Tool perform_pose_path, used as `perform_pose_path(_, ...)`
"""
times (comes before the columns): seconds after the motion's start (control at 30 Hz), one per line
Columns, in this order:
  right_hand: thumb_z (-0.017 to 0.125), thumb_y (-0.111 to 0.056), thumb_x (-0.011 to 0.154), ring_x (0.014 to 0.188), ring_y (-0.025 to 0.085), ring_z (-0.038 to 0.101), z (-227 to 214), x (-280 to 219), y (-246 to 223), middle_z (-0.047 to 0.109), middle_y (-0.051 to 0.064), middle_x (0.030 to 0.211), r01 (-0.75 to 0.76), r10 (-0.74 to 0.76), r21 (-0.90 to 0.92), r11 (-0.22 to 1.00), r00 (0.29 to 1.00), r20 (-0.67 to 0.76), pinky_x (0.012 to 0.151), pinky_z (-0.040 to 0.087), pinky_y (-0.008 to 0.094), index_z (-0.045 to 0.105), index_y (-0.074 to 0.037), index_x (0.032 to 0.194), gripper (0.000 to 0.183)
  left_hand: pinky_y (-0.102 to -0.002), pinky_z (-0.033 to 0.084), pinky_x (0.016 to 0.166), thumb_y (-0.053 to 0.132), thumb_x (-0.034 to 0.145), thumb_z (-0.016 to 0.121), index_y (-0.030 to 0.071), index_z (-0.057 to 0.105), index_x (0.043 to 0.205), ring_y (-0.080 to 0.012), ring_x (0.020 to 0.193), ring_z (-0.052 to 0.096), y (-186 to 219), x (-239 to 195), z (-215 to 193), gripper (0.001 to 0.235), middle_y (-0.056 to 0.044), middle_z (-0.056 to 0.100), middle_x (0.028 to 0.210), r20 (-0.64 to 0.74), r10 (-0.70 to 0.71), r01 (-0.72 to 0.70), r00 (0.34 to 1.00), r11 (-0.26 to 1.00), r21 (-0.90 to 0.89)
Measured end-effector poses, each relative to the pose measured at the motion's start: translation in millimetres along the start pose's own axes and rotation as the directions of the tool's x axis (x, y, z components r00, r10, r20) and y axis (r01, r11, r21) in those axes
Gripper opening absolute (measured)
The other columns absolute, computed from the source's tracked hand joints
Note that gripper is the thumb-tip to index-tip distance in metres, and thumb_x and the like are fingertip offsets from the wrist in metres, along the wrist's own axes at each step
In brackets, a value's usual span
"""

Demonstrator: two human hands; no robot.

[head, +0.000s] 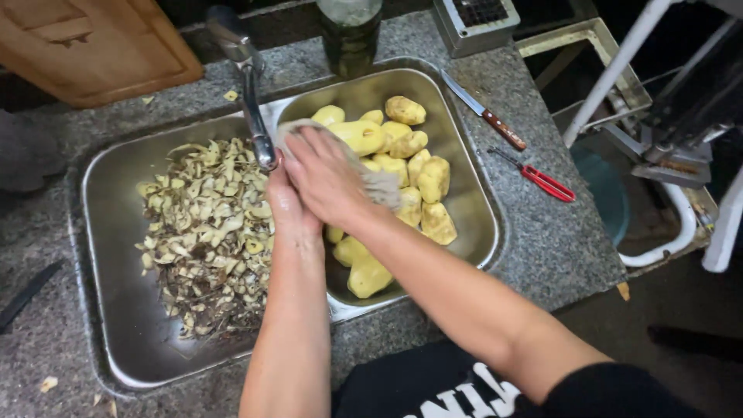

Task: The person washes peeled potatoes in a double-basin stainless steel sink using a cloth. They scrub each potato under running water and place the cleaned potatoes into the right basin, while potato peels accumulate in the left basin.

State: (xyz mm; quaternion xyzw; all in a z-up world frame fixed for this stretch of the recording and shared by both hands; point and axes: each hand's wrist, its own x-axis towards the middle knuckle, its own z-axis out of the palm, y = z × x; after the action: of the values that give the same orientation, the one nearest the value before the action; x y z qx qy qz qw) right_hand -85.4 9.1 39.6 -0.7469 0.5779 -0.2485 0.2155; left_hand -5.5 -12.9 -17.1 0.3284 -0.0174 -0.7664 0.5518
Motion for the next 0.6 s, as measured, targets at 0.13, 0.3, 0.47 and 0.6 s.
perform_pose_path(0.13, 0.034, -0.059, 0.104, 0.127, 0.035, 0.066, 31.6, 38.2, 4.1, 0.065, -0.003, 0.137, -0.288, 0.288, -0.008, 0.958, 0.957, 0.045, 0.108, 0.05, 0.059, 0.067, -0.036, 0.13, 0.048, -0.042, 0.06, 0.102, 0.045, 0.106, 0.055, 0.014, 0.072, 0.128, -0.0225, 0.112, 0.075, -4.9, -0.5, -16.3, 0.042, -0.007, 0.076, 0.128, -0.004, -0.011, 0.011, 1.0, 0.999, 0.04)
perform_pose_path(0.3, 0.042, -0.028, 0.111, 0.149, 0.06, 0.036, 5.8, -17.1, -79.5, 0.04, 0.039, 0.158, -0.072, 0.113, 0.296, 0.952, 0.986, -0.125, 0.121, 0.032, 0.071, 0.043, 0.011, 0.152, 0.057, -0.044, 0.062, 0.1, 0.044, 0.105, 0.058, 0.014, 0.073, 0.125, -0.0238, 0.109, 0.077, 28.5, 15.1, -38.6, 0.039, -0.009, 0.077, 0.124, -0.002, 0.008, -0.008, 1.0, 0.998, 0.059)
perform_pose_path(0.47, 0.029, -0.059, 0.104, 0.127, 0.04, 0.067, 35.2, 33.1, -6.6, 0.068, 0.002, 0.135, -0.473, 0.467, 0.165, 0.865, 0.881, 0.075, 0.105, 0.05, 0.068, 0.066, -0.028, 0.129, 0.054, -0.046, 0.064, 0.096, 0.042, 0.103, 0.062, 0.014, 0.074, 0.12, -0.0255, 0.104, 0.079, 6.0, 29.8, -31.1, 0.036, -0.011, 0.079, 0.117, -0.005, 0.011, -0.01, 1.0, 0.995, 0.099)
perform_pose_path(0.6, 0.055, -0.045, 0.094, 0.127, 0.047, 0.065, 28.1, -5.6, -49.4, 0.066, 0.015, 0.13, -0.356, 0.375, 0.174, 0.918, 0.923, -0.09, 0.102, 0.053, 0.07, 0.061, -0.014, 0.131, 0.048, -0.047, 0.065, 0.094, 0.041, 0.102, 0.064, 0.013, 0.075, 0.118, -0.0264, 0.101, 0.08, 13.0, 32.5, -39.9, 0.034, -0.012, 0.08, 0.114, 0.005, 0.036, -0.037, 0.999, 0.994, 0.107)
